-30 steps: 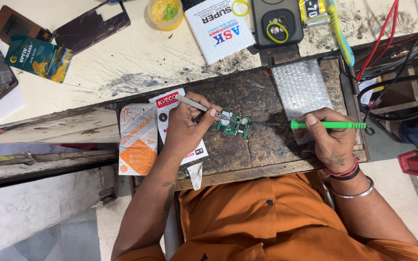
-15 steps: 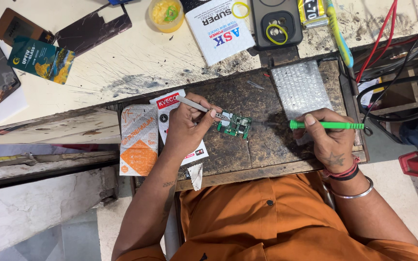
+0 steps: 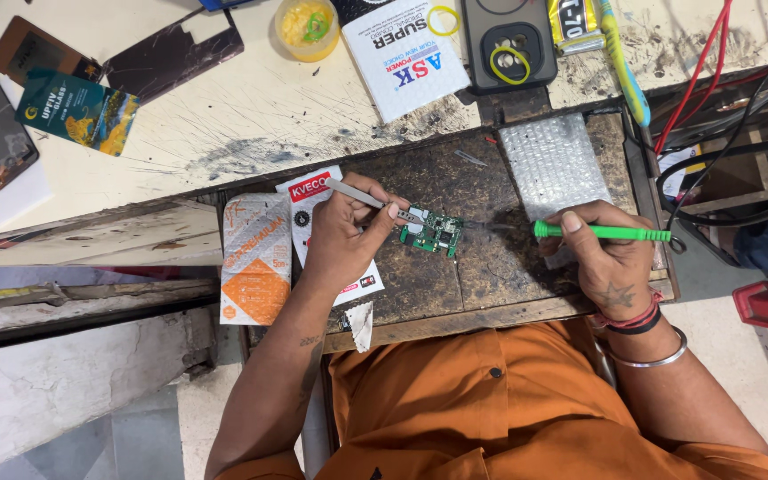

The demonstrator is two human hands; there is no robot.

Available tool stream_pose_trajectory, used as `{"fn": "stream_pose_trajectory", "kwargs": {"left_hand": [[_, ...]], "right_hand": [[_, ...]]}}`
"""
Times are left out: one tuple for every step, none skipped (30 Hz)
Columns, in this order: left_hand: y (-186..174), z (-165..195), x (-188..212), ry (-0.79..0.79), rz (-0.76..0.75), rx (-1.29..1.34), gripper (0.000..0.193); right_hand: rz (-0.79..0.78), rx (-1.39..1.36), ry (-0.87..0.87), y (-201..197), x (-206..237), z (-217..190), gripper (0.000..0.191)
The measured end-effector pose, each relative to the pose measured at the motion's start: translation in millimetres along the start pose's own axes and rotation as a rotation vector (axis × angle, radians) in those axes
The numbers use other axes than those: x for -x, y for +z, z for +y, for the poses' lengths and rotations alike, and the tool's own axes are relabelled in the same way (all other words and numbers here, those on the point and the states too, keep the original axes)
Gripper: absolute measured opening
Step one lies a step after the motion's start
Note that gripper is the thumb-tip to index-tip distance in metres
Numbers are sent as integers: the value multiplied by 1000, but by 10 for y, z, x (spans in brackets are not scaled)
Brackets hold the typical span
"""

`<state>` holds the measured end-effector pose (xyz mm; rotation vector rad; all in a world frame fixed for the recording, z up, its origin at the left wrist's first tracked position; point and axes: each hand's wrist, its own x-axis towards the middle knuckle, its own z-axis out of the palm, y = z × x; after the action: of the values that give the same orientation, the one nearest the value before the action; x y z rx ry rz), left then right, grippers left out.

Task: The person uses a soldering iron and tweezers to reflow solder on a small green circuit board, then switches to a hot air gun to heat the same board while holding it with tweezers. The board is flipped and inspected between steps.

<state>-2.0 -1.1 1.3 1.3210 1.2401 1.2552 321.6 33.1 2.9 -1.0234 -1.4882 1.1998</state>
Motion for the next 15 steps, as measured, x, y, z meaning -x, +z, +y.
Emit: {"fn": "stream_pose_trajectory", "kwargs": {"left_hand": [[0, 5, 12, -12, 2, -4, 15], [-3, 8, 22, -13, 7, -4, 15], [-2, 12, 23, -13, 10, -3, 15], [2, 14, 19, -13, 11, -2, 15], [5, 16, 12, -5, 9, -3, 16], [7, 16, 10, 1, 7, -4, 16], [7, 17, 7, 8, 5, -5, 16], [7, 17, 7, -1, 2, -8, 16], [3, 21, 7, -9, -1, -12, 15], [1, 24, 9, -18, -3, -15, 15], [1, 23, 19, -27, 2, -19, 15], [-3, 24, 16, -35, 6, -23, 15], [-2, 23, 15, -42, 9, -27, 15], [-3, 23, 14, -29, 9, -26, 15], [-3, 21, 11, -16, 7, -25, 16]], "right_hand": [[4, 12, -15, 2, 2, -1, 20], [-11, 25, -5, 3, 3, -2, 20], [-23, 40, 3, -3, 5, -6, 20], [-34, 55, 11, -9, 7, -9, 20], [-15, 50, 1, -8, 8, -8, 20], [5, 46, -7, -1, 13, -4, 20], [23, 41, -18, 4, 13, 1, 19], [11, 45, -22, 0, 13, 2, 20], [-2, 49, -27, -6, 8, 1, 20], [-16, 54, -31, -11, 5, 0, 21], [-8, 51, -26, -10, 9, 2, 21], [1, 48, -22, -5, 8, 4, 21], [12, 45, -18, -3, 8, 5, 21], [9, 35, -12, -3, 6, 6, 20], [7, 25, -5, -4, 7, 6, 20]]}}
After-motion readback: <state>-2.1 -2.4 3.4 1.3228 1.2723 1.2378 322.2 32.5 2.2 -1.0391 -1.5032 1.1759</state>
